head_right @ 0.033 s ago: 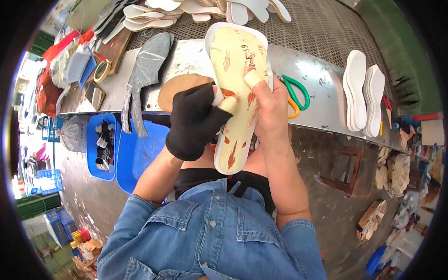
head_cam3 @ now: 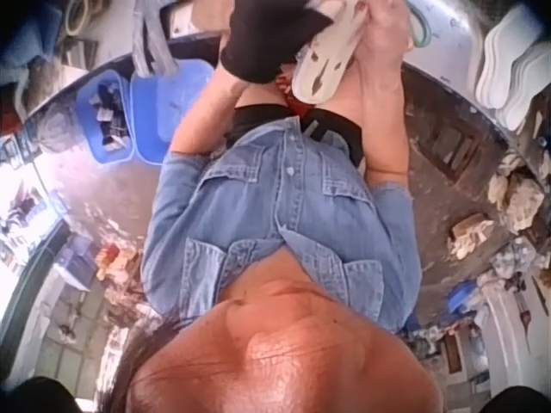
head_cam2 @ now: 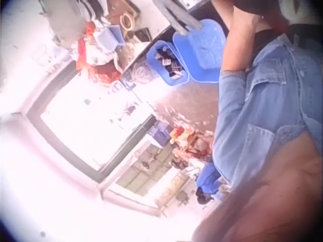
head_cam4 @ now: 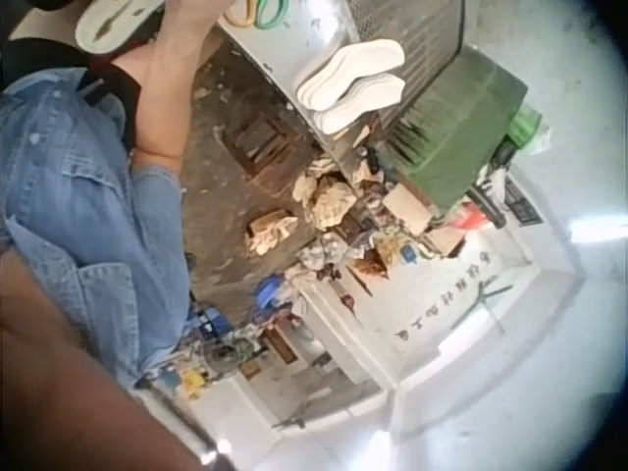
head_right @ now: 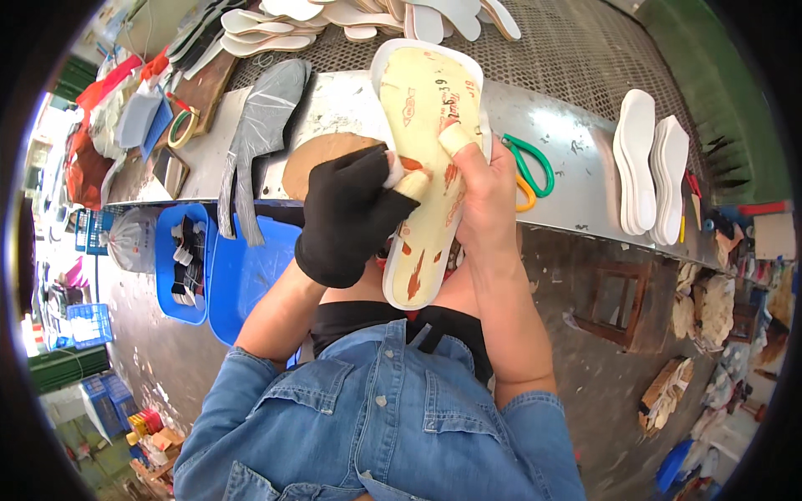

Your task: Applying adhesive and assembling various shoe components at a manufacturing workbench.

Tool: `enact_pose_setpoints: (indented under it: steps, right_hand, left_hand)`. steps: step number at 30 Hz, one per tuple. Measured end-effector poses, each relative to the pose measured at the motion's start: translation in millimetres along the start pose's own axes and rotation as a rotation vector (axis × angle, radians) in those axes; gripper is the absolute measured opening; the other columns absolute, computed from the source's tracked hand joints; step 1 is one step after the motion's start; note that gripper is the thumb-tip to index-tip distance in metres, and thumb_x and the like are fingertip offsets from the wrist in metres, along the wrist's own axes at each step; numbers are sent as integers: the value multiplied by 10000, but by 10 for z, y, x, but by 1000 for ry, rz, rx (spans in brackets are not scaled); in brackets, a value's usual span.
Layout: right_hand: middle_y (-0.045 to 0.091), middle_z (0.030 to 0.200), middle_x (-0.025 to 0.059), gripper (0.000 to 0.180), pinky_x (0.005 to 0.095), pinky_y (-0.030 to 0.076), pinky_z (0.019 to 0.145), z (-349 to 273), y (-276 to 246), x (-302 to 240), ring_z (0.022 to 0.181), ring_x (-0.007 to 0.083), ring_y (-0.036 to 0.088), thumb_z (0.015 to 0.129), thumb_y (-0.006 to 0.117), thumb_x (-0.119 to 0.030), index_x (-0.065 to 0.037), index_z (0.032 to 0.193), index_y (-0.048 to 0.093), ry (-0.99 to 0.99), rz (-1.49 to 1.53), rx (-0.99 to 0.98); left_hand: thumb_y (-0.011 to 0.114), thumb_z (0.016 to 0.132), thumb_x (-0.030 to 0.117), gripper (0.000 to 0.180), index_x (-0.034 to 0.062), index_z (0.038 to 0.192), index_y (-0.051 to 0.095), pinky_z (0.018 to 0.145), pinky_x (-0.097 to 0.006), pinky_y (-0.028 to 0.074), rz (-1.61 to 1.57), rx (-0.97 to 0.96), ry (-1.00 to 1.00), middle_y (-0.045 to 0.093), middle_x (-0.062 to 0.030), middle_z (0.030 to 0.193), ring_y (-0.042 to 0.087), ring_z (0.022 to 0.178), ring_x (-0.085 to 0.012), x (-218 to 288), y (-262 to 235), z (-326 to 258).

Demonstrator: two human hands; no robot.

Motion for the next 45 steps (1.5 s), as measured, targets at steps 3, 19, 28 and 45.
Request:
enact_pose_setpoints:
  steps: [3, 19, 28, 45]
  right_hand:
    - [655, 960, 124, 396, 307, 541, 669, -8, -55, -4, 768, 179, 653, 935, 483, -274, 48, 1157, 543, 22, 18, 63]
    - [642, 879, 182, 420, 320, 555, 554, -9, 6, -151, 654, 229, 647, 936, 440, -293, 56, 1157, 513, 17, 26, -40]
    - [636, 969, 207, 429, 368, 559, 669, 18, -131, -109, 760, 271, 658, 917, 447, -246, 79, 1193, 498, -95, -89, 37]
    - [642, 1007, 175, 423, 368, 560, 634, -39, -266, -68, 786, 266, 667, 947, 407, -271, 79, 1163, 510, -105, -66, 164]
  left_hand:
    - [632, 847, 195, 213, 15, 959, 614, 568, -334, 481, 304, -70, 132, 618, -149, 752, 636, 658, -310, 209, 77, 43]
    - [699, 803, 207, 308, -14, 996, 605, 624, -306, 495, -278, -63, -127, 656, -141, 791, 635, 708, -139, -139, 257, 71]
    - [666, 816, 165, 226, -10, 914, 562, 638, -301, 478, -603, 50, -145, 621, -104, 729, 588, 704, -120, -55, 179, 77]
    - [651, 833, 279, 366, -2, 1054, 575, 722, -302, 491, -301, -270, -194, 651, -120, 867, 615, 793, -161, -444, 390, 1]
Point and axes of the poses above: each hand's wrist, its own z-axis towards the middle knuckle, its own y-axis out of the palm, x = y × z, the point moved 9 cm from there along z, towards the middle knuckle
